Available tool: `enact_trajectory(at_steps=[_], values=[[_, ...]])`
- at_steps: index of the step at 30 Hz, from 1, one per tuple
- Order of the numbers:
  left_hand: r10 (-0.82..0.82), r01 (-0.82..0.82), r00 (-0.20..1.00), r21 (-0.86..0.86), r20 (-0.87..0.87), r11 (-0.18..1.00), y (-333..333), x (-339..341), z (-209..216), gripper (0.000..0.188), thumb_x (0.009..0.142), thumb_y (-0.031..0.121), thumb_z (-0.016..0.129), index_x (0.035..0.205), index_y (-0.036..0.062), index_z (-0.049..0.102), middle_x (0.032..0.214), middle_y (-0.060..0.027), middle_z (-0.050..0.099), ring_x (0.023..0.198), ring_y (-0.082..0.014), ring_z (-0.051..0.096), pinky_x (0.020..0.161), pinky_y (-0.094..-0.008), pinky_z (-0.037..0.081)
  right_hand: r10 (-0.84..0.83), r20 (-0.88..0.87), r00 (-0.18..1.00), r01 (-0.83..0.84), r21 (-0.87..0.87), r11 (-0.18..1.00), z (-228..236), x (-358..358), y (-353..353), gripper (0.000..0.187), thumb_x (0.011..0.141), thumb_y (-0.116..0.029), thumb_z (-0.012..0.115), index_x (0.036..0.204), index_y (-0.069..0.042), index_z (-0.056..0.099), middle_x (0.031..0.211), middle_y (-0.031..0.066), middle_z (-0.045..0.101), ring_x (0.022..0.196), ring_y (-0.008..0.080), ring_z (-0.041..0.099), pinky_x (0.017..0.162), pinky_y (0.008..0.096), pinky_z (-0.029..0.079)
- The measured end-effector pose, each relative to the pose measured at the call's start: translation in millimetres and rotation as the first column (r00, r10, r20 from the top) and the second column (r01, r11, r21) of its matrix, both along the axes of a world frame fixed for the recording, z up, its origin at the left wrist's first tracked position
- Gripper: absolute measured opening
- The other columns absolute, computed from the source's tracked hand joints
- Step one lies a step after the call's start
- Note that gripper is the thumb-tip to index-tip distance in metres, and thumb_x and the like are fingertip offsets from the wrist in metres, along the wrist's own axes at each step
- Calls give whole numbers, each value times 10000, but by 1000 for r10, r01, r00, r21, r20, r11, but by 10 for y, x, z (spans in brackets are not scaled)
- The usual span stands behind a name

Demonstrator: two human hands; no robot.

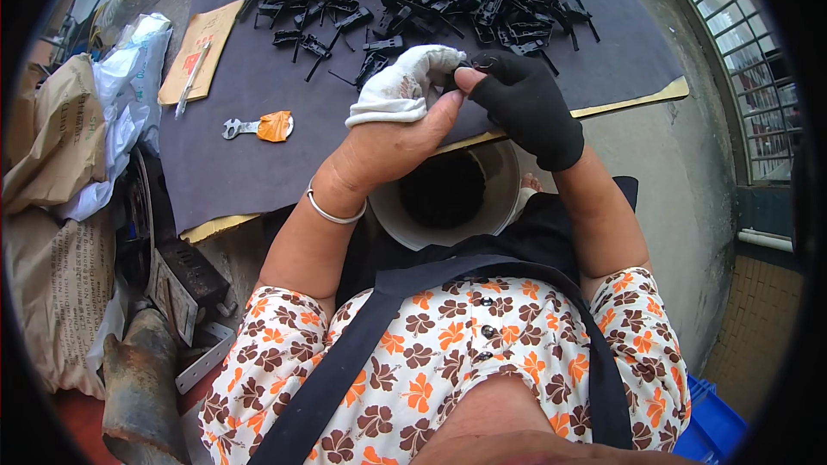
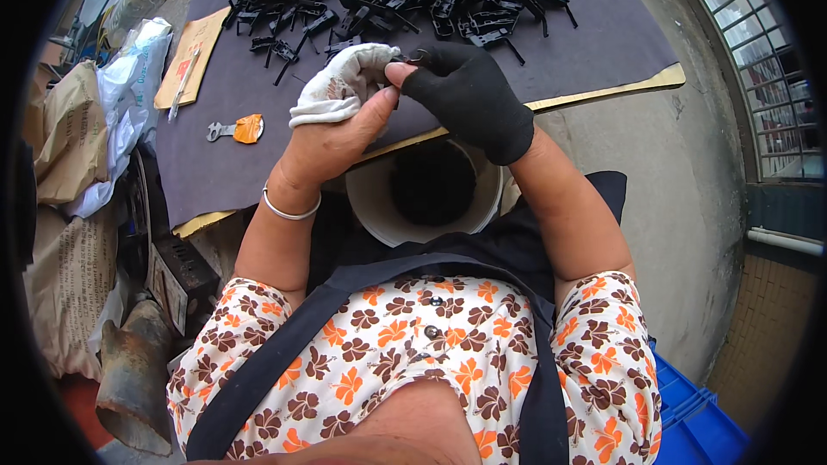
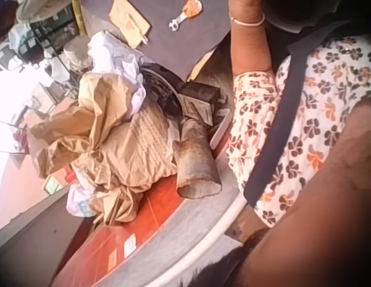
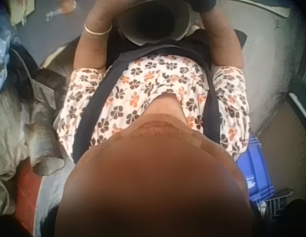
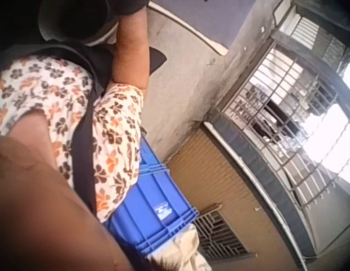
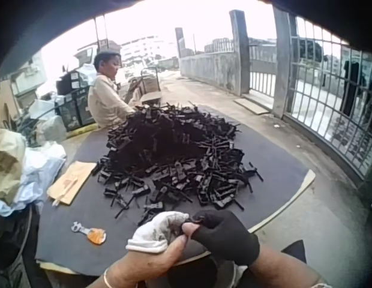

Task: Polishing small black manufactured components with a white cloth.

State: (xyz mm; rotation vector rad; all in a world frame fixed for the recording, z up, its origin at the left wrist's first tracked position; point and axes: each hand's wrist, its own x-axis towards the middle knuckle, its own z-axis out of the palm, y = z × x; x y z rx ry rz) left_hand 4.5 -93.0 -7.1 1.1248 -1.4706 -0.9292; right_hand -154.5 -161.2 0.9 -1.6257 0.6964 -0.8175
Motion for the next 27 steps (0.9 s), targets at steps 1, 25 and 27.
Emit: enact_trajectory(at_steps=[1, 25, 27], values=[[1, -1, 1000, 0, 0, 1000, -5, 2, -9, 331, 850, 8, 554, 1174, -9, 486, 977, -34, 571, 765, -44, 491, 614, -172, 405, 46, -38, 998, -46, -11, 999, 12, -26, -11, 188, 872, -175, 573, 922, -4, 633, 739, 0, 588, 697, 67, 504, 646, 223, 413], [134, -129, 991, -151, 23, 980, 8, -74, -12, 298, 840, 1, 578, 1120, -13, 477, 985, -68, 561, 893, -132, 551, 810, -245, 447, 30, -83, 996, -45, -179, 983, -31, 5, 46, 182, 884, -176, 536, 937, -14, 601, 733, 21, 586, 661, 73, 487, 609, 238, 418], [123, -133, 980, -59, -153, 989, -21, -17, -15, 304, 864, 53, 568, 1136, -6, 444, 981, -72, 551, 890, -118, 528, 803, -241, 435, 4, -107, 994, -35, -293, 956, -37, -46, 3, 179, 868, -165, 566, 959, -15, 600, 728, 27, 589, 644, 70, 479, 595, 240, 421]])
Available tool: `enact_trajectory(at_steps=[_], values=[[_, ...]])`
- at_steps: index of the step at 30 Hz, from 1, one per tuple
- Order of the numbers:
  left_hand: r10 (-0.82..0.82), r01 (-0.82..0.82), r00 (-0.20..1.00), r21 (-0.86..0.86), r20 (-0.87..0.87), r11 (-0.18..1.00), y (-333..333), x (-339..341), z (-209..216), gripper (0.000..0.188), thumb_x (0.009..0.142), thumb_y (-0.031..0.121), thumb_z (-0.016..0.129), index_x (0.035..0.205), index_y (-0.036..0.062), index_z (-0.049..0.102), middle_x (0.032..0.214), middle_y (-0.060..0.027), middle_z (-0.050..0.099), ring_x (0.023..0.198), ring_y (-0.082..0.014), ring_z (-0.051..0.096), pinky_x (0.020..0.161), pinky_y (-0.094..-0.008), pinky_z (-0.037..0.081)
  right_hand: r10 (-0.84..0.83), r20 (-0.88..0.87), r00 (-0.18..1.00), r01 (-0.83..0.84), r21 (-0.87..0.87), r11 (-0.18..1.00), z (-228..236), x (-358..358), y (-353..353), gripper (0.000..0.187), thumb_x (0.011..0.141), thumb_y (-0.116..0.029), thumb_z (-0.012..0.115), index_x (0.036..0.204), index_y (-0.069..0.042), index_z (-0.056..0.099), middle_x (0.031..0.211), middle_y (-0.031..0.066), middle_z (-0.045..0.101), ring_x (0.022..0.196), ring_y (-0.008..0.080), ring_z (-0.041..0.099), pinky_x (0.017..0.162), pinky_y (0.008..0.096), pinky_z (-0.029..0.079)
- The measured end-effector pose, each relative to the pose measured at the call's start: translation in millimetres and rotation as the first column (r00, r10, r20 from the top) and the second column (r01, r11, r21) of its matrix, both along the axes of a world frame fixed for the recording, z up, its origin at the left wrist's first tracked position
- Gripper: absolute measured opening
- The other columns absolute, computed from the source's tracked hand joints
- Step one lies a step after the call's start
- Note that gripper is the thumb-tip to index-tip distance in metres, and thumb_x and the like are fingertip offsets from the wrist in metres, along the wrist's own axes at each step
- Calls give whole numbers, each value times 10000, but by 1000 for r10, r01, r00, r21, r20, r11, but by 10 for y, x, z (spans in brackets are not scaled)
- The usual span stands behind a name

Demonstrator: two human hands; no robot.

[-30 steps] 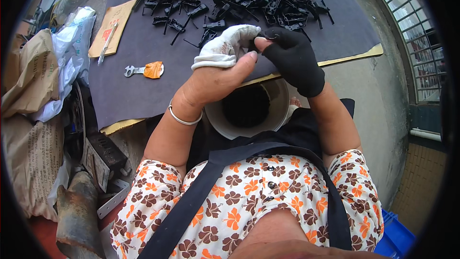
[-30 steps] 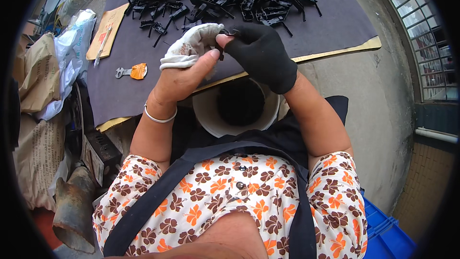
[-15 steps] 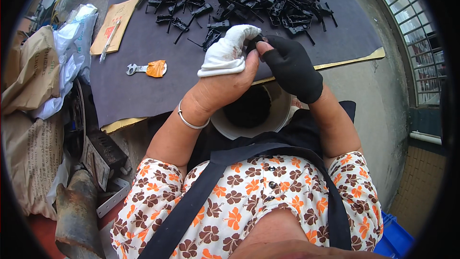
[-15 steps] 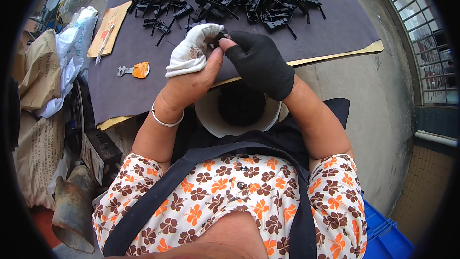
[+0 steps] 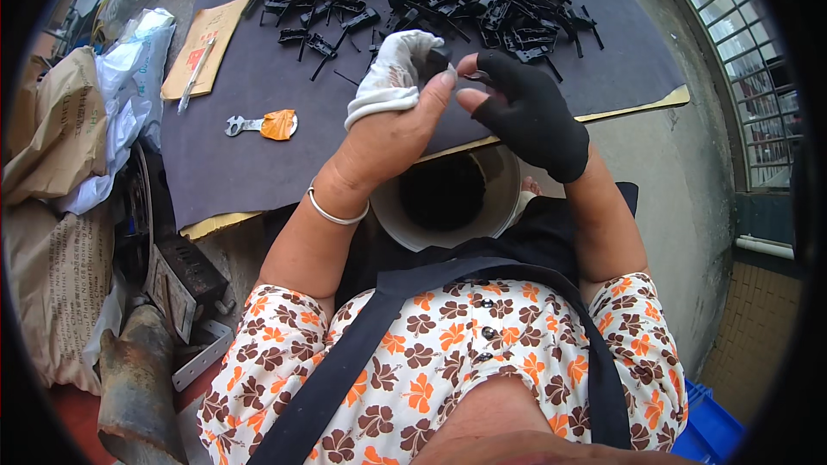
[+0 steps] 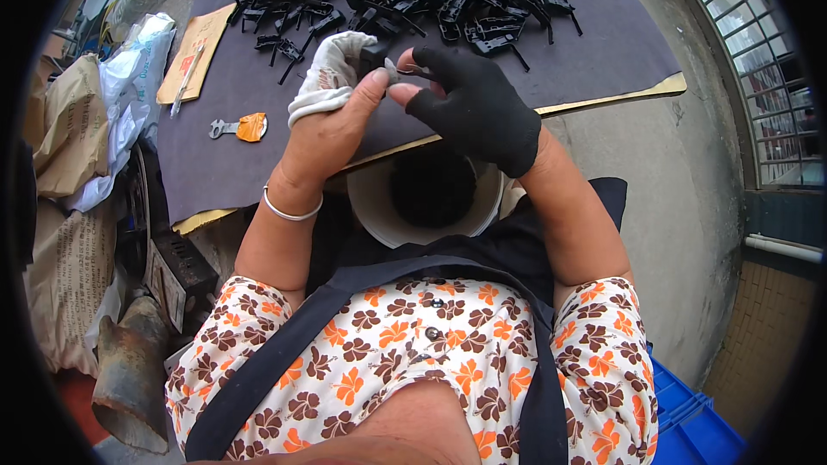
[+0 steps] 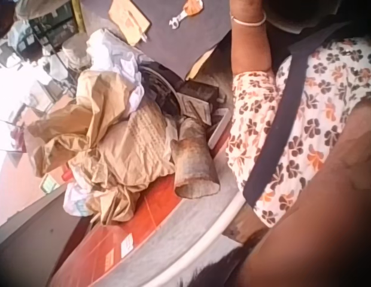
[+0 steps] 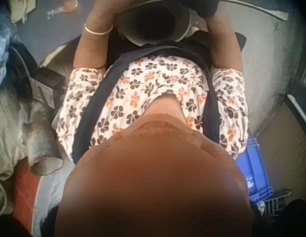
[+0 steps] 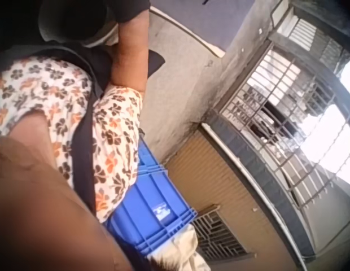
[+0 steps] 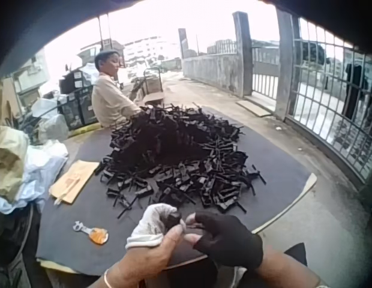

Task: Polishing small black manufactured components with a white cloth.

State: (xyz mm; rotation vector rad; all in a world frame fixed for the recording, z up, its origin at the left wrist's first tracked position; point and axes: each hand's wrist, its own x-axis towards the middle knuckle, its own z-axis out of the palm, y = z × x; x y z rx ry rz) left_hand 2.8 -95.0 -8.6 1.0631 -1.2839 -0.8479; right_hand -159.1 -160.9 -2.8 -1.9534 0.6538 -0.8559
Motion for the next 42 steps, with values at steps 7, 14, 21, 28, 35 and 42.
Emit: enact_trajectory(at_steps=[7, 14, 21, 28, 35, 42], values=[[-32, 56, 992, 201, -121, 978, 21, 50, 101, 320, 912, 110, 467, 1211, 5, 423, 889, -46, 581, 661, -58, 484, 581, -189, 409, 81, -25, 996, -85, -202, 976, -100, -86, -136, 254, 758, -31, 675, 1004, -25, 615, 777, 38, 630, 683, 56, 525, 622, 224, 452], [-164, 152, 985, 180, 51, 972, 35, 26, 88, 342, 891, 100, 447, 1221, 9, 442, 941, -29, 576, 700, -38, 467, 563, -168, 383, 17, 2, 1000, -17, 17, 1000, 26, -13, -2, 186, 743, -58, 697, 896, -35, 593, 747, -13, 574, 694, 44, 490, 643, 201, 422], [-215, 207, 977, 220, 12, 953, 63, 26, 122, 261, 846, 87, 461, 1088, -7, 486, 885, -60, 580, 742, -93, 506, 694, -234, 440, 72, 17, 997, -73, 80, 994, 37, -21, -39, 136, 791, -113, 648, 871, -32, 574, 714, -21, 542, 672, 44, 461, 607, 211, 403], [-120, 99, 984, 159, 130, 982, 56, -40, 42, 285, 845, 14, 448, 1128, -12, 458, 900, -20, 510, 745, -53, 435, 685, -190, 403, 116, -123, 986, -104, 105, 989, 92, -1, -7, 201, 876, -186, 547, 908, 3, 605, 683, 32, 558, 624, 96, 480, 597, 256, 416], [94, -68, 903, -77, 419, 995, 101, -61, 3, 270, 810, -23, 446, 1079, -29, 470, 891, -65, 527, 759, -102, 480, 727, -227, 424, 0, -60, 998, -2, -36, 999, -147, 165, 96, 233, 895, -186, 520, 906, 28, 612, 734, 103, 629, 649, 132, 557, 615, 289, 445], [80, -57, 892, -65, 444, 996, 253, -11, 87, 283, 788, -32, 470, 1070, -32, 481, 926, -111, 549, 816, -173, 534, 778, -262, 437, 287, -79, 955, -278, 107, 955, 56, 97, -191, 222, 867, -233, 583, 865, -14, 621, 618, 29, 547, 609, 63, 467, 551, 258, 409]])
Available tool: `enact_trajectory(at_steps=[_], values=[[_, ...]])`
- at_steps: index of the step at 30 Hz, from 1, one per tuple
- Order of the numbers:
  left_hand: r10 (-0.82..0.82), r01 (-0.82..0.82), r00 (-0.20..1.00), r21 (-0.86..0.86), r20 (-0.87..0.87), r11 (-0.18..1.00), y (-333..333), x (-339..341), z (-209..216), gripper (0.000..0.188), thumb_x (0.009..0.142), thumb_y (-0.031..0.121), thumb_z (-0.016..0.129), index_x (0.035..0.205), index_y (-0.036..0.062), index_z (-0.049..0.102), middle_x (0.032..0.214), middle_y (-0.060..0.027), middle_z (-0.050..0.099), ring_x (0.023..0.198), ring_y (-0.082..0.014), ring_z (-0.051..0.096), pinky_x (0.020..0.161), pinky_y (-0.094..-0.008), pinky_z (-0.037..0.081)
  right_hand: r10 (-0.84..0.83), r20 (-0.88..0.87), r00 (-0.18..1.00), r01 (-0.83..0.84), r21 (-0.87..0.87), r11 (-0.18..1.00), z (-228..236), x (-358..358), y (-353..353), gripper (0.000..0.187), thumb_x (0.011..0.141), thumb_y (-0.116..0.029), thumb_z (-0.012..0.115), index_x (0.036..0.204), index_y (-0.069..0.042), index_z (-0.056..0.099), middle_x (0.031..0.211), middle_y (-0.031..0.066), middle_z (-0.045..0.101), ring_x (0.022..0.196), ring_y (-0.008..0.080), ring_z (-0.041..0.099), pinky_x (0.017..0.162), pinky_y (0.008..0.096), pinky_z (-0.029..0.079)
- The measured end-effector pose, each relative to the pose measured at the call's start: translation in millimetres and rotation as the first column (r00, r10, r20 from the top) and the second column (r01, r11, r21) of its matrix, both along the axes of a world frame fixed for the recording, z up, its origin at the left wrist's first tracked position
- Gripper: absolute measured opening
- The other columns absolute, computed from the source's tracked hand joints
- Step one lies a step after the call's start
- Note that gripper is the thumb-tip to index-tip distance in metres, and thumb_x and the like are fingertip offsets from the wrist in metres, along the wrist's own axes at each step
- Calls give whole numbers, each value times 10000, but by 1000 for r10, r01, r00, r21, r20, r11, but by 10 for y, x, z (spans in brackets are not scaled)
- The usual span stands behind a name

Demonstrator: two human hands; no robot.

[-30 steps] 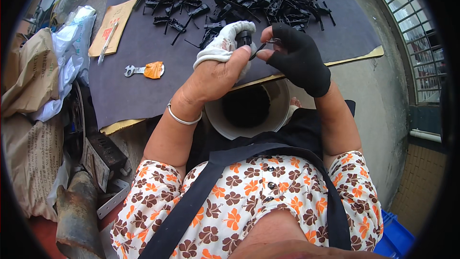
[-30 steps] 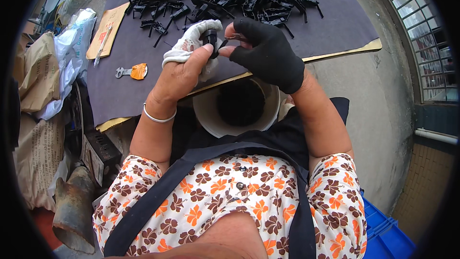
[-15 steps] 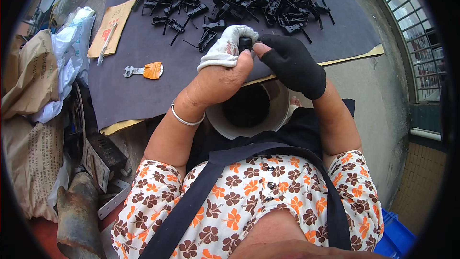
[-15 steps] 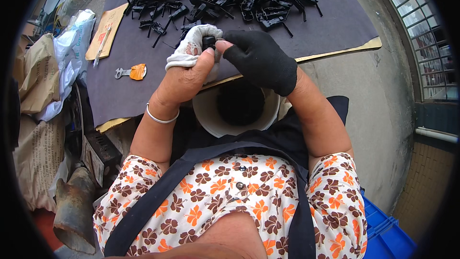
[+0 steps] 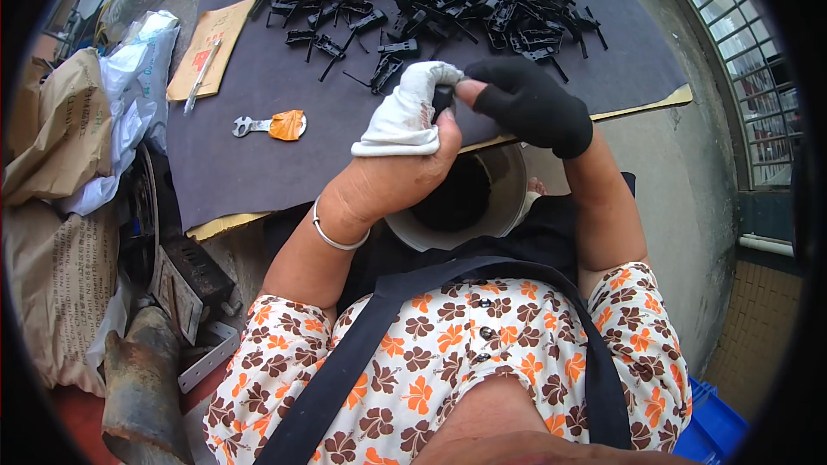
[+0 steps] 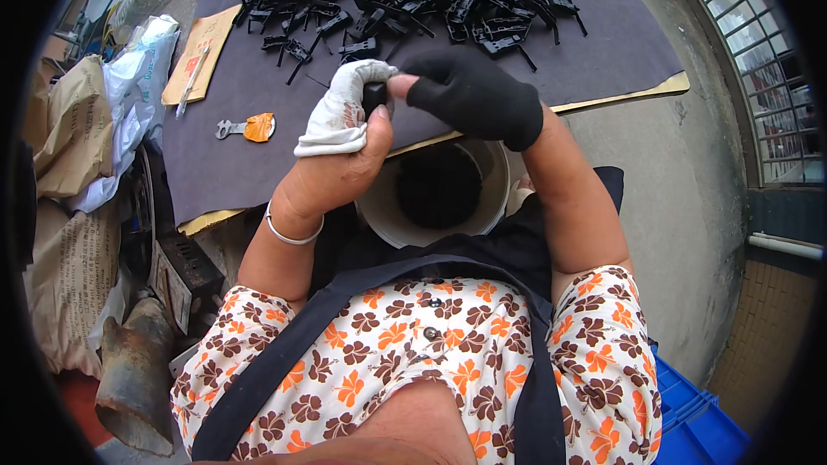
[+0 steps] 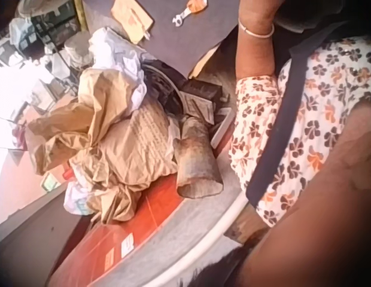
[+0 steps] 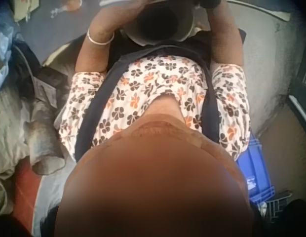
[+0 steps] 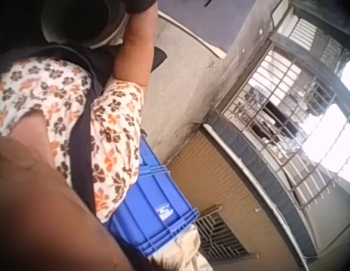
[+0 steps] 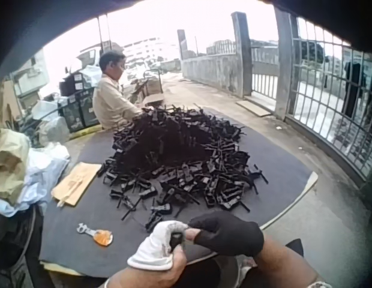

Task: Polishing small black manufactured components with a white cloth.

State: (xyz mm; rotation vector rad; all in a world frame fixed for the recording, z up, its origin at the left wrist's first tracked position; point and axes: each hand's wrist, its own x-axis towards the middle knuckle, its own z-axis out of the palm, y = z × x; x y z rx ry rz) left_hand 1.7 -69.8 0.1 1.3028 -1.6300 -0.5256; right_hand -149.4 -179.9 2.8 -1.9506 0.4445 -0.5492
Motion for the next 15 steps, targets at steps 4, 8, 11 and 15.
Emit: enact_trajectory(at_steps=[4, 8, 11, 15], values=[[-317, 275, 941, 273, 121, 922, 75, 112, 195, 404, 777, 65, 615, 1163, 2, 512, 1062, -141, 589, 936, -230, 586, 823, -300, 460, -520, -14, 854, 453, -470, 757, -139, 57, -254, 253, 821, -301, 620, 853, -50, 622, 672, 98, 610, 611, 213, 599, 573, 311, 448], [-224, 194, 968, 234, 110, 953, -8, 179, 127, 366, 823, 133, 605, 1159, 9, 530, 1035, -133, 607, 933, -232, 590, 805, -308, 471, -563, 86, 822, 480, -636, 604, -308, 162, -299, 198, 797, -224, 643, 858, -36, 627, 730, 90, 635, 664, 181, 600, 608, 280, 463], [29, 75, 947, 310, -319, 948, -103, 230, 19, 313, 907, 154, 486, 1176, -5, 505, 1021, -130, 610, 911, -209, 601, 710, -273, 501, -528, 101, 843, 509, -463, 725, -233, 95, -164, 136, 793, -112, 658, 878, -8, 633, 740, 49, 638, 683, 77, 575, 632, 219, 453], [149, 229, 488, 291, -860, 929, -263, 258, -97, 299, 923, 163, 471, 1180, 10, 465, 959, -126, 624, 804, -202, 620, 589, -273, 497, -402, 225, 887, 418, -27, 908, -109, 32, 126, 100, 810, -60, 623, 886, 4, 628, 739, 26, 615, 692, 80, 556, 643, 214, 446]])
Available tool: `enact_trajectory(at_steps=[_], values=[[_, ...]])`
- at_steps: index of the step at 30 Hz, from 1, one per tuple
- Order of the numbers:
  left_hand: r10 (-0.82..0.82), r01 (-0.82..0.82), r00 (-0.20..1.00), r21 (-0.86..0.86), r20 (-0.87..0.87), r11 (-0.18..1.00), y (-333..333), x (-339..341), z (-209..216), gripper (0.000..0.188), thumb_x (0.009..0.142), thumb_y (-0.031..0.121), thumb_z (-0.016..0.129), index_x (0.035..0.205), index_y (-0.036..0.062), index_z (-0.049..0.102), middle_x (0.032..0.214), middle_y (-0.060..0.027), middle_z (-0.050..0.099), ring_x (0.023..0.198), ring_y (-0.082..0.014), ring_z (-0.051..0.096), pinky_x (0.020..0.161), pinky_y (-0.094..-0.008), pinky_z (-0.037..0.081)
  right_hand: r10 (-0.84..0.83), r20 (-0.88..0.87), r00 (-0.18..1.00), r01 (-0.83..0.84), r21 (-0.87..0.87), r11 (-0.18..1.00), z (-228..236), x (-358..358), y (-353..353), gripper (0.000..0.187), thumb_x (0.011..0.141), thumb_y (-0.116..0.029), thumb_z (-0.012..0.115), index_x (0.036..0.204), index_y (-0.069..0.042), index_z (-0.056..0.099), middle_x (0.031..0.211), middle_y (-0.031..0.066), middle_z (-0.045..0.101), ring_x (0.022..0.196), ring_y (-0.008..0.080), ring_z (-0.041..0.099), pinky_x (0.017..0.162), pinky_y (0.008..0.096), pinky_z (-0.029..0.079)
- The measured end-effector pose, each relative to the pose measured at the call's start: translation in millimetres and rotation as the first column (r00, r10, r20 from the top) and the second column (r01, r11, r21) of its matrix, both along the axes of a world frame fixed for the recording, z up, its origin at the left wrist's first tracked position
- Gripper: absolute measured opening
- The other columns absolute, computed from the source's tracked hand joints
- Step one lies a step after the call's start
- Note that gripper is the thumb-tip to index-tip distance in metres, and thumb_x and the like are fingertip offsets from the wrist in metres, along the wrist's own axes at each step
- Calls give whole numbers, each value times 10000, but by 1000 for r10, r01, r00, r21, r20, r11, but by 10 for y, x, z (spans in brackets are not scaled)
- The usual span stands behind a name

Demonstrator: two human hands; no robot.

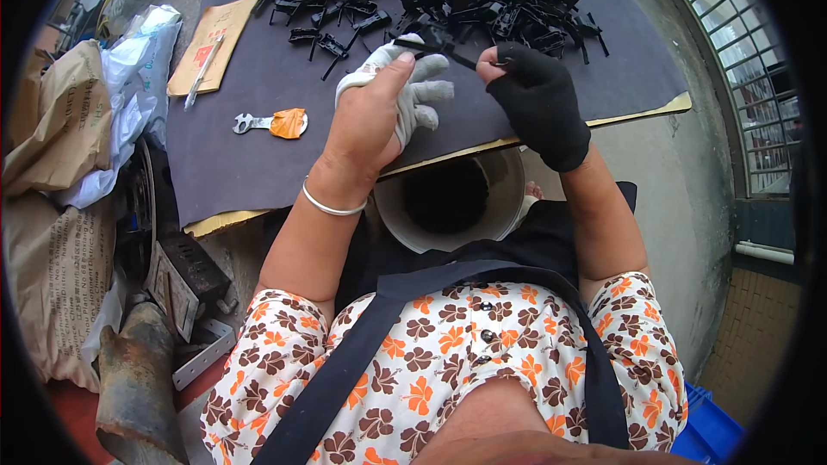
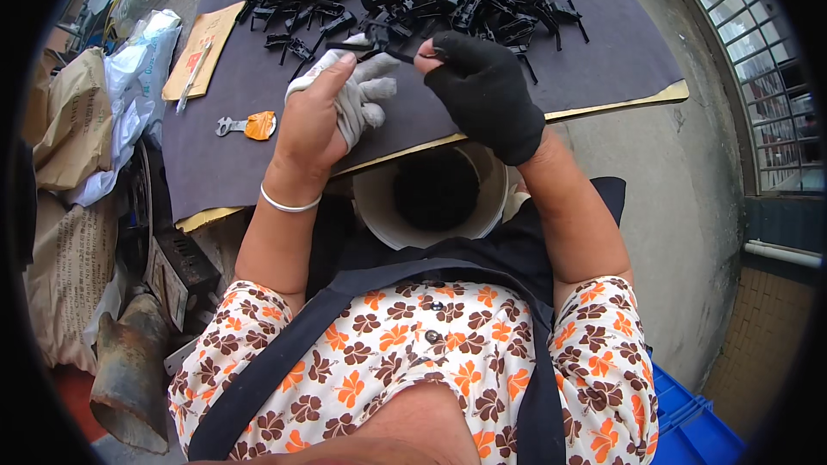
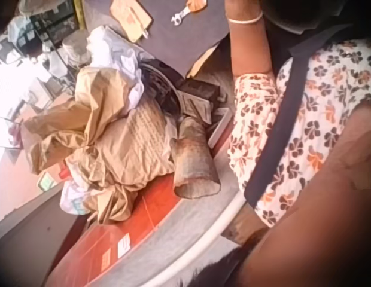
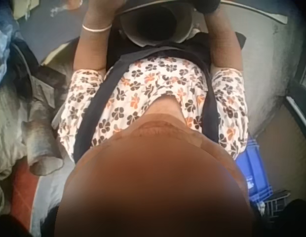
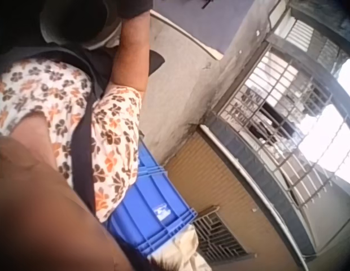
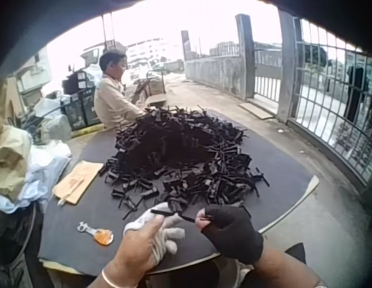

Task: Polishing small black manufactured components with a white cloth.

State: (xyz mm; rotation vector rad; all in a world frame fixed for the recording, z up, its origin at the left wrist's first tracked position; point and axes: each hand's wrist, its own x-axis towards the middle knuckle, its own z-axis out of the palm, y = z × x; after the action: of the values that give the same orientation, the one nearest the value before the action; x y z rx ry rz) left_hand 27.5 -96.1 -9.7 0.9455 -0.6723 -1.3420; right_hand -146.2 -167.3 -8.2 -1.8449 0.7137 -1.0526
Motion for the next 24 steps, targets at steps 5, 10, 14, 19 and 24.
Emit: enact_trajectory(at_steps=[5, 10, 14, 19, 24], values=[[-103, 85, 983, -117, -152, 989, -25, -87, 39, 243, 904, 142, 524, 1111, 16, 503, 924, -106, 624, 651, -137, 577, 503, -254, 439, 104, -155, 983, -128, -160, 979, -18, -50, 65, 98, 790, -60, 651, 869, -12, 619, 777, 48, 599, 675, 102, 543, 619, 225, 442], [73, 68, 773, -197, 630, 978, 19, -255, 100, 431, 888, 117, 532, 1288, -1, 423, 872, -33, 592, 647, -36, 478, 583, -166, 405, 31, -164, 986, -102, -444, 890, 177, -87, 166, 139, 780, -92, 677, 883, -19, 618, 781, 50, 622, 665, 95, 565, 594, 243, 460], [-347, 356, 854, 50, 388, 933, 62, -190, 148, 454, 847, 77, 498, 1284, -19, 419, 1033, -118, 590, 910, -162, 559, 823, -272, 442, 92, 61, 994, -105, 266, 958, 150, -76, 102, 124, 788, -87, 667, 876, -11, 623, 753, 0, 616, 660, 65, 537, 615, 238, 447], [100, 247, 714, -382, 693, 891, 32, -266, -3, 462, 818, 51, 529, 1256, -52, 423, 1015, -163, 596, 938, -229, 577, 863, -297, 438, 214, -40, 976, -206, 153, 967, 169, -112, 48, 119, 845, -120, 595, 888, -11, 613, 752, 7, 599, 699, 75, 529, 655, 233, 433], [42, 265, 753, -362, 656, 894, 48, -254, 66, 468, 875, 66, 556, 1306, -26, 397, 1143, -106, 545, 944, -120, 536, 799, -230, 450, 237, -167, 957, -235, 35, 971, 122, -120, 58, 149, 889, -140, 525, 890, -9, 595, 746, 17, 574, 694, 88, 512, 645, 234, 420]])
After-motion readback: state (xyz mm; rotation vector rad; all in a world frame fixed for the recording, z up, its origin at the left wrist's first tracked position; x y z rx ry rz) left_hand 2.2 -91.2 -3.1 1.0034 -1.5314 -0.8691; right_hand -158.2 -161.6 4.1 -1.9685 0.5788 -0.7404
